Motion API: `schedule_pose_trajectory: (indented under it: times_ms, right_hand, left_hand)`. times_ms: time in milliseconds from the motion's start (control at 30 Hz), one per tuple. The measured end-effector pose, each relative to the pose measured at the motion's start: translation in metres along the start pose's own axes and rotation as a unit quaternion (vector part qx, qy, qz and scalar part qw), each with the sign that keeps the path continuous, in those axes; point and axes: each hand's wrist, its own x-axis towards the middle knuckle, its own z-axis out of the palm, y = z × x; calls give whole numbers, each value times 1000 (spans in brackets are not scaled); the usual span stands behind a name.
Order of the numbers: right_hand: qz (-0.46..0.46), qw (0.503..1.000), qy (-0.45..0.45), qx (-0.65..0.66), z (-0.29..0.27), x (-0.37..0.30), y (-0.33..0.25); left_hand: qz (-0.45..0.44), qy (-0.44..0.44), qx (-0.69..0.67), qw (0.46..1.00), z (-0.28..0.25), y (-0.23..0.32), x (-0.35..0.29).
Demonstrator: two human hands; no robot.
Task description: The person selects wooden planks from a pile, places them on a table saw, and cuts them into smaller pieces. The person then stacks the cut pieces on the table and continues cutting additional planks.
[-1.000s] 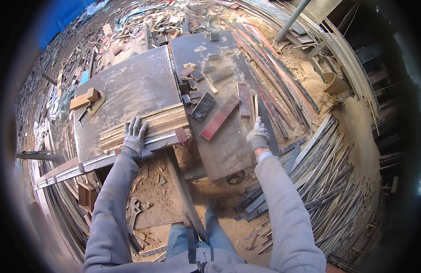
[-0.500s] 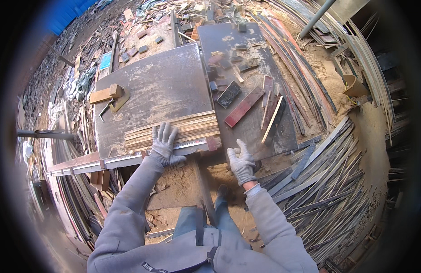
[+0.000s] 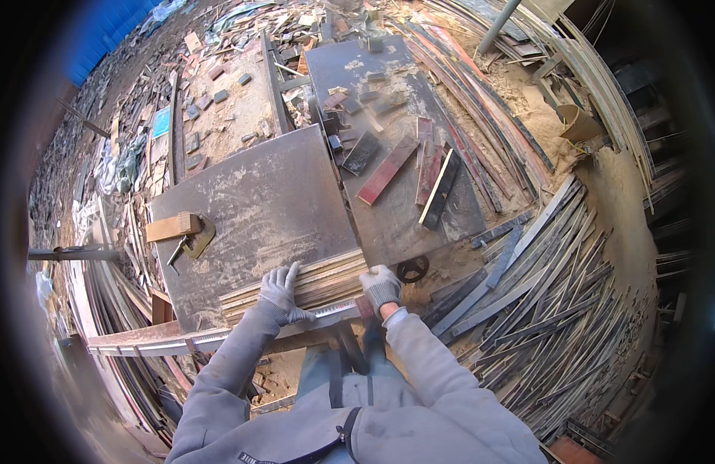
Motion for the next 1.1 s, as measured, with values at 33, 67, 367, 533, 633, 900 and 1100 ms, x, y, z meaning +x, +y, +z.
schedule_pose_trajectory:
  times_ms: [33, 67, 367, 533, 633, 900, 1100]
  right_hand:
    - [25, 999, -15, 38, 1, 2, -7]
    - [65, 996, -14, 61, 1, 2, -11]
    - [-26, 992, -122, 11, -27, 40, -77]
    - [-68, 990, 115, -44, -71, 101, -96]
    - [-69, 981, 122, -132, -82, 141, -114]
    - [37, 982, 146, -115, -7, 225, -178]
    - [2, 909, -165, 383, -22, 160, -133]
  left_hand:
    - [7, 8, -2, 1000, -2, -2, 0]
    - [18, 19, -5, 1000, -5, -4, -1]
    - [6, 85, -16, 996, -8, -52, 18]
    - [-18, 166, 19, 986, -13, -135, 16]
    - [-100, 171, 21, 980, -30, -195, 14]
    - [-91, 310, 59, 944, -31, -147, 9]
    - [-65, 224, -423, 876, -12, -15, 65]
